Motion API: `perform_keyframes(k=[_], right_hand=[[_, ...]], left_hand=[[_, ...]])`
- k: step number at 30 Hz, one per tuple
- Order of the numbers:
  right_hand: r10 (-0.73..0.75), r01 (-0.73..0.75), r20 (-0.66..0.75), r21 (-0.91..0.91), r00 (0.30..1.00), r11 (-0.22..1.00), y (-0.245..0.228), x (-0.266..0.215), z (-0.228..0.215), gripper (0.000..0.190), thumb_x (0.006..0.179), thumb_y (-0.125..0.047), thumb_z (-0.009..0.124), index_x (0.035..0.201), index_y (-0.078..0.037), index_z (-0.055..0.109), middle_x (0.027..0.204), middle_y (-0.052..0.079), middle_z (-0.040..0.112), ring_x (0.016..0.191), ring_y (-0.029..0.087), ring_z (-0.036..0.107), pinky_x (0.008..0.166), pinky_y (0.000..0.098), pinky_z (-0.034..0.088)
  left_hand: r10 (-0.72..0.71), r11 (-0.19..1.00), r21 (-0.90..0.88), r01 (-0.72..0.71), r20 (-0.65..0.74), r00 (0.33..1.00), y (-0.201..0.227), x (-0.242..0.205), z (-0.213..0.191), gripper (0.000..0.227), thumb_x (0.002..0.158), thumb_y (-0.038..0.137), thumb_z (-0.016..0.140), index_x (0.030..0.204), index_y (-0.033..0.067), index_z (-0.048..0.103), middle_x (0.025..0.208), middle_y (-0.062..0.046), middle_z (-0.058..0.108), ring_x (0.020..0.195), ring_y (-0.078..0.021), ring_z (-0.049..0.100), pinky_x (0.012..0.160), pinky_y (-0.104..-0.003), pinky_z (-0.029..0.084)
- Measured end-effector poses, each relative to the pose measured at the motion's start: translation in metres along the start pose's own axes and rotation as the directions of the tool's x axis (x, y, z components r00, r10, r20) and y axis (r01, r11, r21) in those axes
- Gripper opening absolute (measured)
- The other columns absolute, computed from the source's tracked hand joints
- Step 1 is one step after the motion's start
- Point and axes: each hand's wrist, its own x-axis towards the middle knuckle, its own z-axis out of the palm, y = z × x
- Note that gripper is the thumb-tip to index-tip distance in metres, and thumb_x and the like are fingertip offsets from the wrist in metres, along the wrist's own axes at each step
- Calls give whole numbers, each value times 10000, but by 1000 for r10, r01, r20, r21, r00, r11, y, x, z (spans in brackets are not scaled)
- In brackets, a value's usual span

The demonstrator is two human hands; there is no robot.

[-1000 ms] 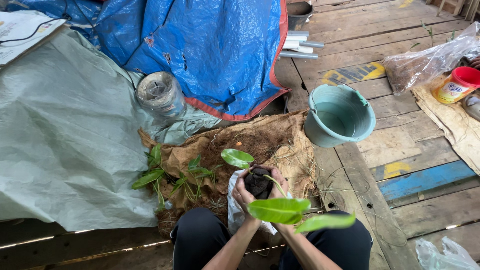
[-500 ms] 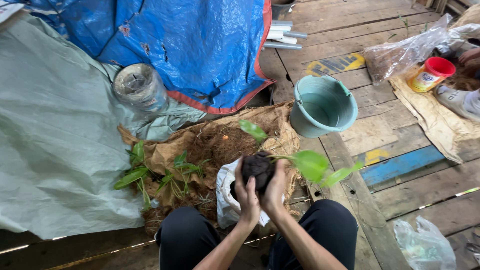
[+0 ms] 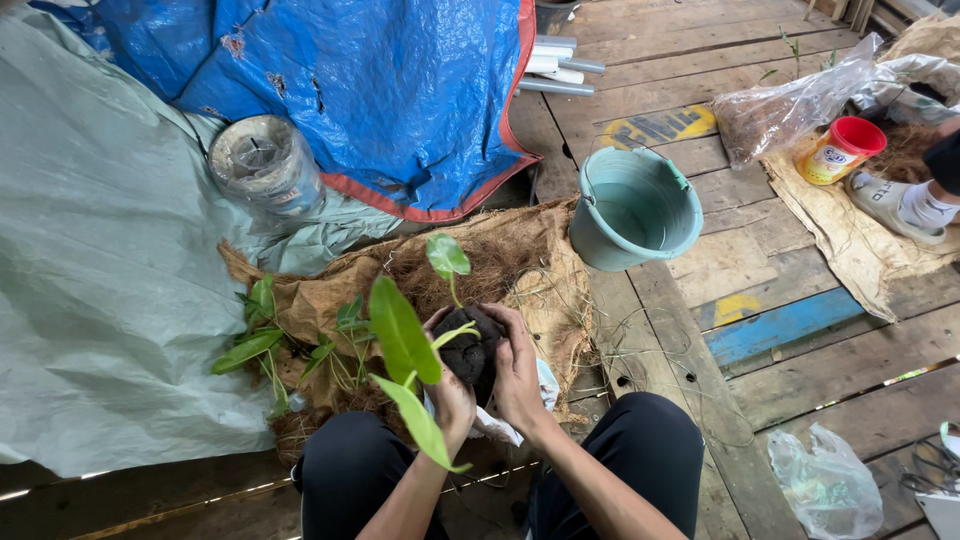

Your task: The person wraps a small plant's root ball with coconut coir, pressing the material around the roots to form a compact bundle. They then secure the coir with a thin string, tying it around the base of the plant.

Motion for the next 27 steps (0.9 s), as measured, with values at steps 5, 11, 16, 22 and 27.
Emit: perform_keyframes(k=[5,11,16,22,27], right_hand=[[74,-69,-32,158,997,985,14,-1,2,795,1046,-687,292,1345,12,523,1254,162,607,1234,231,590,1108,379,456],[79,-12,-177,349,981,937,33,-12,12,701,1060,-636,363,1290,11,505,1239,142,595,1197,209,574,1099,344,439],[88,-3,-194,400,977,916,43,-15,9,608,1080,-551,422,1270,18,519,1229,148,574,1189,212,574,1077,357,460],[113,-68,-172,246,979,967,34,-9,9,644,1091,-566,294,1240,16,526,1206,163,589,1172,234,592,1081,377,469],[213,-150,-146,355,966,923,28,5,5,735,1067,-606,241,1318,25,520,1276,185,593,1197,260,604,1092,407,477]], left_hand=[[-60,997,-41,67,148,987,-10,0,12,435,1107,315,436,1293,-44,595,1210,-172,651,1080,-218,666,956,-338,556],[-70,984,-131,121,339,938,8,-9,15,378,1105,244,467,1299,-52,600,1220,-168,648,1099,-210,663,972,-325,556],[148,867,408,-287,339,929,16,-9,17,342,1074,206,497,1280,-38,619,1161,-155,674,1019,-190,696,897,-314,585],[169,901,344,-266,287,943,6,-7,6,350,1029,208,507,1248,-50,596,1206,-170,642,1048,-231,696,881,-357,615],[-144,989,-35,147,65,987,-4,-2,-2,497,972,373,395,1327,74,573,1234,-64,682,1062,-161,737,929,-339,611]])
